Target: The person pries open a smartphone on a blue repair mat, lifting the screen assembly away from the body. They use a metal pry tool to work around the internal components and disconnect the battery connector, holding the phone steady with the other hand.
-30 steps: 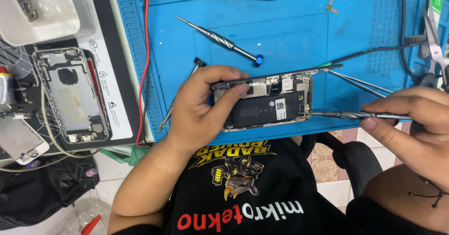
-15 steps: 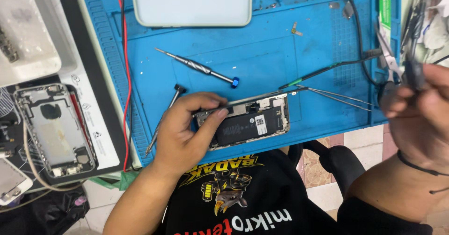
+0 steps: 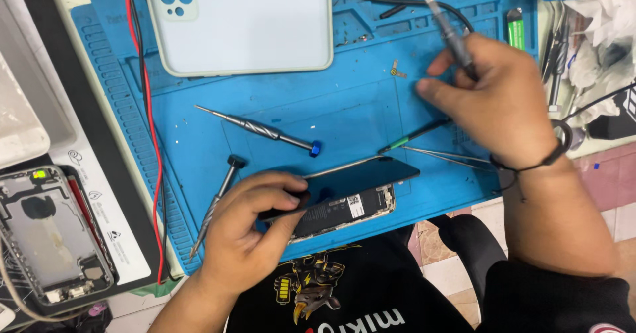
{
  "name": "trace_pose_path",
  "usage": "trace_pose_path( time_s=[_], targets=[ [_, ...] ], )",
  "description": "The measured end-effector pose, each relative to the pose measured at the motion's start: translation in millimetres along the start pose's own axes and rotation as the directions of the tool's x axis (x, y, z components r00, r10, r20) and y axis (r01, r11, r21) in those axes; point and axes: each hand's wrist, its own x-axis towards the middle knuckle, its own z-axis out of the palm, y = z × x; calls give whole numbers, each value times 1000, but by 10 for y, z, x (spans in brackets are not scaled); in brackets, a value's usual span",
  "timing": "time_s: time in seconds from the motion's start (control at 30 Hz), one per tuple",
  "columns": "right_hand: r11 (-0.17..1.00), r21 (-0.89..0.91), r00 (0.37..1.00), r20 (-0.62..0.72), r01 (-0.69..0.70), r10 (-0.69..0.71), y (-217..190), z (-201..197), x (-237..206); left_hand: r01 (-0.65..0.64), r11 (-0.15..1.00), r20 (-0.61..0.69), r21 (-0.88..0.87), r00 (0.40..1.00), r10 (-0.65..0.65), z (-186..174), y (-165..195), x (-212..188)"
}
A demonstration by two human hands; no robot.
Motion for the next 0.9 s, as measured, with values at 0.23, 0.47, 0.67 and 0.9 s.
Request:
trace_pose_path(
  time_s=[0.23,0.47,0.67,0.9],
  targets=[
    [993,-115,998,53,23,-17,-62,133,149,31,999,35,-32,999,-30,-29,-18,5],
    [992,-127,997,75,13,-3,-75,148,173,43,998,53,-52,998,-41,-40,-34,5],
    [989,-111,993,77,94,-85,-63,178,129,58,997,65,-48,996,-55,-38,-42,-12],
    [996,-91,997,80,13,-5,-70,97,65,40,998,58,-39,998,-38,-47,-38,-14]
  ],
)
